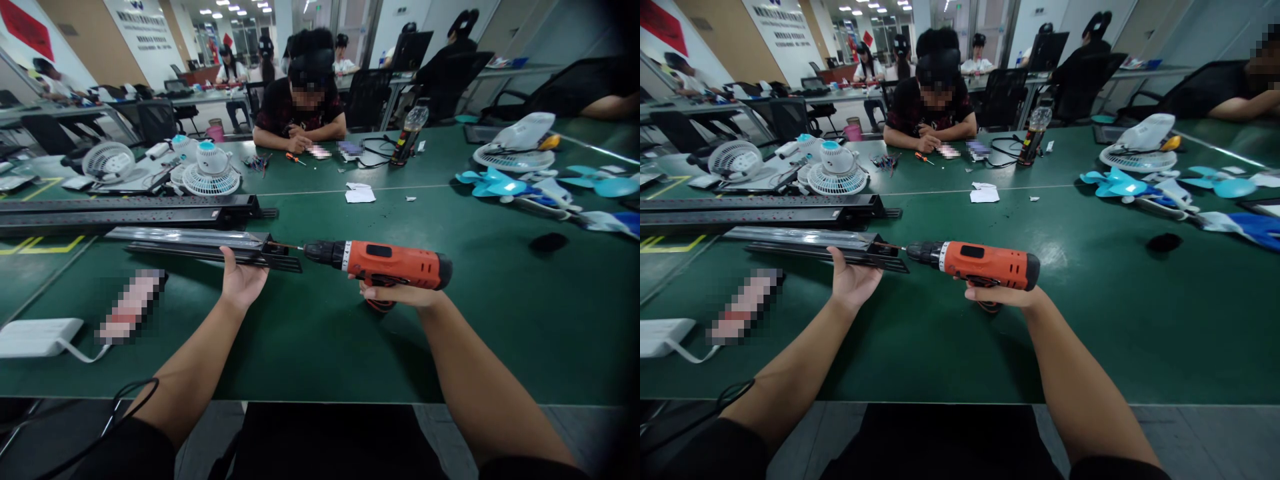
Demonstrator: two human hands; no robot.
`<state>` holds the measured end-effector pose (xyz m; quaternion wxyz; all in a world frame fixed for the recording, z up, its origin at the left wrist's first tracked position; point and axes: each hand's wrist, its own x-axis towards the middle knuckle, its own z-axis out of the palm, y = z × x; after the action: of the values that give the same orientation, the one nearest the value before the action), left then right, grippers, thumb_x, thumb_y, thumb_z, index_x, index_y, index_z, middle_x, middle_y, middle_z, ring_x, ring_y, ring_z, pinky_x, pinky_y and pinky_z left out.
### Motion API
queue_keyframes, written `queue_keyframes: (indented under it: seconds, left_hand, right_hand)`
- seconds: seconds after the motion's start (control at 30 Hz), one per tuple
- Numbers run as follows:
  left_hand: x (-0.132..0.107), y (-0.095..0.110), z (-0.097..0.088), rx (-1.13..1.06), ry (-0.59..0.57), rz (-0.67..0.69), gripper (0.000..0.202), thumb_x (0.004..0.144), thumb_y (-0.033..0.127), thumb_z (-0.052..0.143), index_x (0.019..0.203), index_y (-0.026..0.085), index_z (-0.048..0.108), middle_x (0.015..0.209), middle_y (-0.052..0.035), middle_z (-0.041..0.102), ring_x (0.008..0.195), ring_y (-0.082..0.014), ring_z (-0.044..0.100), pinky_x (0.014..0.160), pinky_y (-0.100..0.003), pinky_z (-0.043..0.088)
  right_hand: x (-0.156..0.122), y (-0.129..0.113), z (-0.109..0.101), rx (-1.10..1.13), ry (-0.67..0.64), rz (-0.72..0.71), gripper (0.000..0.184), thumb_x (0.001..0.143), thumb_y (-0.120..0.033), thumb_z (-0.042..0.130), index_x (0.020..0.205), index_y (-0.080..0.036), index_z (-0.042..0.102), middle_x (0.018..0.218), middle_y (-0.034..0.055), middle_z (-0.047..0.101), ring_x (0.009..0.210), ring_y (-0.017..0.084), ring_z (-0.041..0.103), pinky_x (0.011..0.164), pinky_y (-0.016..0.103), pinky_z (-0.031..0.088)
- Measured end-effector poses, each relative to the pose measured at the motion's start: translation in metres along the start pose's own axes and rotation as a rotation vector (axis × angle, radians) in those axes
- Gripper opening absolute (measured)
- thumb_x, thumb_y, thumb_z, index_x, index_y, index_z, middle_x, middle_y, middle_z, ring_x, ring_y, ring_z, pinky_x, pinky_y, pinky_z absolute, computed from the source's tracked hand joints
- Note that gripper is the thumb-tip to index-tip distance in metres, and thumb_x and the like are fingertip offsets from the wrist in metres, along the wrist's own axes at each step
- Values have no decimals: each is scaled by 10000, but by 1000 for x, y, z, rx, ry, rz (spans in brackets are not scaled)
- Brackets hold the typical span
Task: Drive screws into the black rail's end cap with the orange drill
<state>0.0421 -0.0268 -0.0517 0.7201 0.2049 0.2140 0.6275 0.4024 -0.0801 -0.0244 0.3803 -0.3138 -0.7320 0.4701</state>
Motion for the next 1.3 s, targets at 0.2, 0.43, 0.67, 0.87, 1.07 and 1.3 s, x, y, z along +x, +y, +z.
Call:
queue_keyframes:
  seconds: [0.2,0.43,0.67,0.87,1.07,1.3]
  left_hand:
    - [1,0,-3,-13,-13,3,646,957,748,626,1354,250,732,1246,-78,822,1331,-302,704,1129,-403,566]
    - [1,-1,-1,5,11,8,627,986,754,568,1287,237,753,1264,-86,814,1363,-298,684,1118,-389,574]
    - [1,-1,0,-13,-3,1,641,994,758,547,1317,240,742,1259,-86,817,1359,-301,688,1111,-390,580]
    - [0,0,-1,-10,-37,-5,664,977,768,571,1304,218,747,1210,-88,829,1272,-286,737,1080,-375,597]
    - [-1,-3,1,45,-6,22,663,952,775,609,1249,203,764,1233,-89,820,1313,-283,709,1102,-362,574]
    - [1,-6,-4,47,-25,38,661,948,779,609,1305,240,748,1264,-89,812,1393,-322,655,1130,-415,555]
  right_hand:
    - [0,1,0,-21,23,-1,250,908,-375,854,1101,-229,791,919,51,765,798,201,736,733,354,676]
    - [-1,2,-1,-31,7,-11,232,924,-375,841,1101,-236,782,932,48,763,798,201,736,737,362,672]
    - [0,0,-2,-100,10,-84,201,933,-342,834,1105,-256,776,877,23,748,801,210,743,751,369,664]
    - [-1,-2,1,-46,2,-83,249,954,-349,820,1157,-217,762,844,23,722,715,171,710,631,306,646]
    - [-3,-5,1,-44,22,-116,234,947,-295,831,1154,-201,776,783,9,711,687,166,710,599,289,646]
    - [-3,0,-3,-68,23,-165,225,939,-264,843,1148,-211,781,828,11,745,737,173,731,686,319,669]
